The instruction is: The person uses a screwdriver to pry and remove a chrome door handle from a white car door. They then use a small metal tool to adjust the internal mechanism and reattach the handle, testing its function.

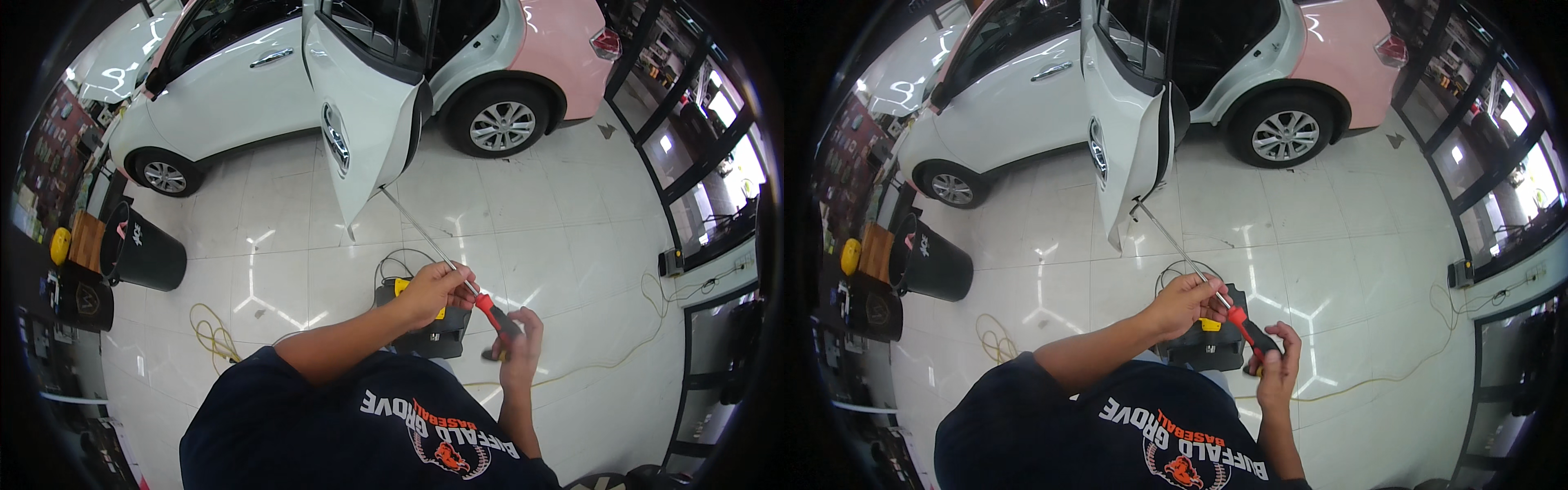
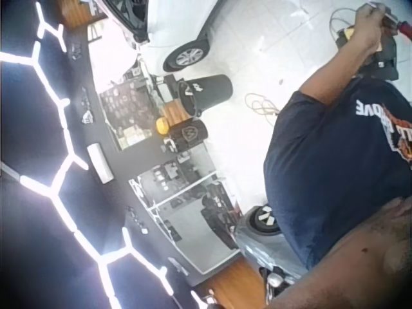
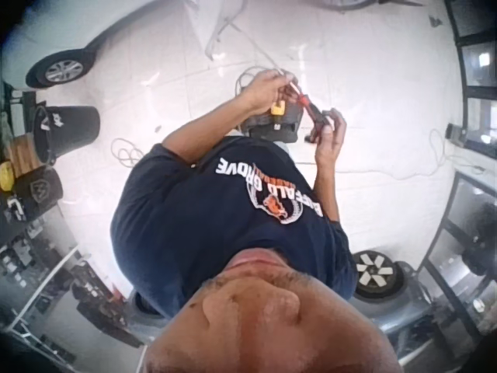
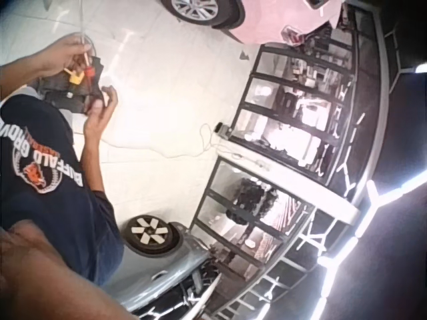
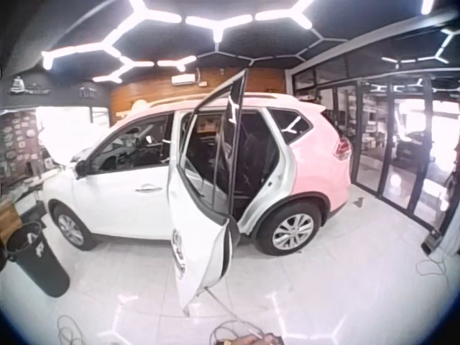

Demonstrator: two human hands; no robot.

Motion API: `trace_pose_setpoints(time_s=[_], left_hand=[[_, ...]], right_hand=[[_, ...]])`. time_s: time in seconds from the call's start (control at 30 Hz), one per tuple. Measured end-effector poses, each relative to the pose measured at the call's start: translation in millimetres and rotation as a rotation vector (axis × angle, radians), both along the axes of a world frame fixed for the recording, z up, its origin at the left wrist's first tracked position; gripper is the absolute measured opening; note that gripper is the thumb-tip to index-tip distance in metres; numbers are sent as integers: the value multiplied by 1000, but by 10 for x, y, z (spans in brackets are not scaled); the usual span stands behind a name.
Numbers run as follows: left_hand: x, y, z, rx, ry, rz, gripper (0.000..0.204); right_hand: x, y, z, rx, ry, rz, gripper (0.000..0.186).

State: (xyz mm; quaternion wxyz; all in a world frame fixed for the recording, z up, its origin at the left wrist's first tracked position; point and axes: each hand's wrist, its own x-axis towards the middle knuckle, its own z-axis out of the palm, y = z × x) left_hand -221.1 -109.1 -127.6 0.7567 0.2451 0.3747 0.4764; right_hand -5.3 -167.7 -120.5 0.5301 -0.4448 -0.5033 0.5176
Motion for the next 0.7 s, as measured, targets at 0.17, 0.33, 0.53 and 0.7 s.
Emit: trace_pose_setpoints(time_s=[0.17, 0.33, 0.53, 0.7], left_hand=[[-48, -66, -21, 18, 23, -16, 23], [-636, -160, 521, 123, 499, -198, 24], [-1906, 596, 764, 38, 724, 601, 41], [-2398, 1104, 645, -148, 648, 359, 36]], right_hand=[[256, -109, 33, -618, 360, 261, 39], [188, -102, 117, -333, 65, 155, 31], [93, -157, 101, -242, -54, 181, 45], [61, -197, 85, -195, -69, 234, 44]])
